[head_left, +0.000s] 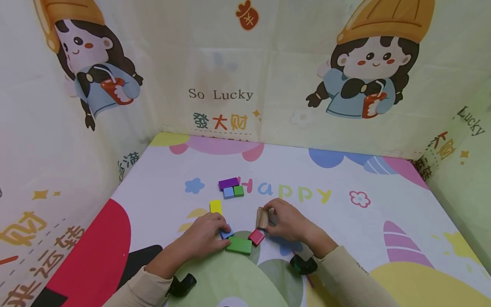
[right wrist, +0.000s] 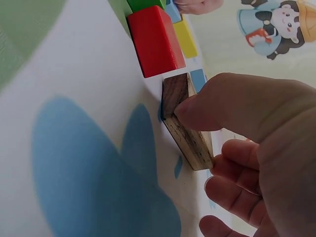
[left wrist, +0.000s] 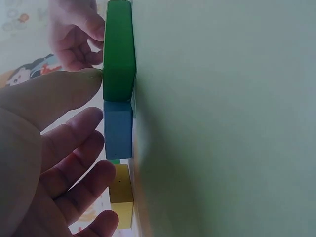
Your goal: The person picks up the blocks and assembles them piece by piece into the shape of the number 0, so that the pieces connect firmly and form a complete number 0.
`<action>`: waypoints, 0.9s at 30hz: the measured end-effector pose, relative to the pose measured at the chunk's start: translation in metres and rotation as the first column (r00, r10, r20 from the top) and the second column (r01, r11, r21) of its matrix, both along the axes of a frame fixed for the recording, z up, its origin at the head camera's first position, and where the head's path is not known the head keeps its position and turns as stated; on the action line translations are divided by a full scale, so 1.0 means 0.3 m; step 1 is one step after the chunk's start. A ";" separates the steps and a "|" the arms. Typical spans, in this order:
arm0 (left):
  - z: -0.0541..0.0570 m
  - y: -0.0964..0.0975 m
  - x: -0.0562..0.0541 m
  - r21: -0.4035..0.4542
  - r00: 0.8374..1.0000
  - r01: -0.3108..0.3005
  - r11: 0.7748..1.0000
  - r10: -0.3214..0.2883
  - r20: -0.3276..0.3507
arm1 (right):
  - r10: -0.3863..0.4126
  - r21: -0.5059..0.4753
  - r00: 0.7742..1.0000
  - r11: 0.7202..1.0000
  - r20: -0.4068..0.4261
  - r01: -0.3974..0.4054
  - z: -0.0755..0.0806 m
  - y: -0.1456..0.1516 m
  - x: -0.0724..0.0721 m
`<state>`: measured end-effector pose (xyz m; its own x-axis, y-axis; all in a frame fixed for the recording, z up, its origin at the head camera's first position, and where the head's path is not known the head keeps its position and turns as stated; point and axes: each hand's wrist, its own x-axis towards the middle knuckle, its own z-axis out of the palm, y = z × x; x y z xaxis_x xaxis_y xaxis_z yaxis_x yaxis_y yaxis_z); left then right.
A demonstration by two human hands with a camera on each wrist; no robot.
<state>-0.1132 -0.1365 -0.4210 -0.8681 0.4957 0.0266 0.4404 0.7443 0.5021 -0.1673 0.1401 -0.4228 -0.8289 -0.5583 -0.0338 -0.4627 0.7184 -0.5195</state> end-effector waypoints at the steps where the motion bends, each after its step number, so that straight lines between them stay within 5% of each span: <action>1: 0.000 0.000 0.000 0.000 1.000 0.000 1.000 0.000 0.000 | 0.003 -0.001 1.000 1.000 0.000 -0.003 0.000 0.000 0.000; 27: 0.003 0.004 0.001 -0.011 1.000 -0.007 1.000 0.007 0.001 | 0.024 -0.016 1.000 1.000 -0.011 -0.025 0.004 0.012 -0.002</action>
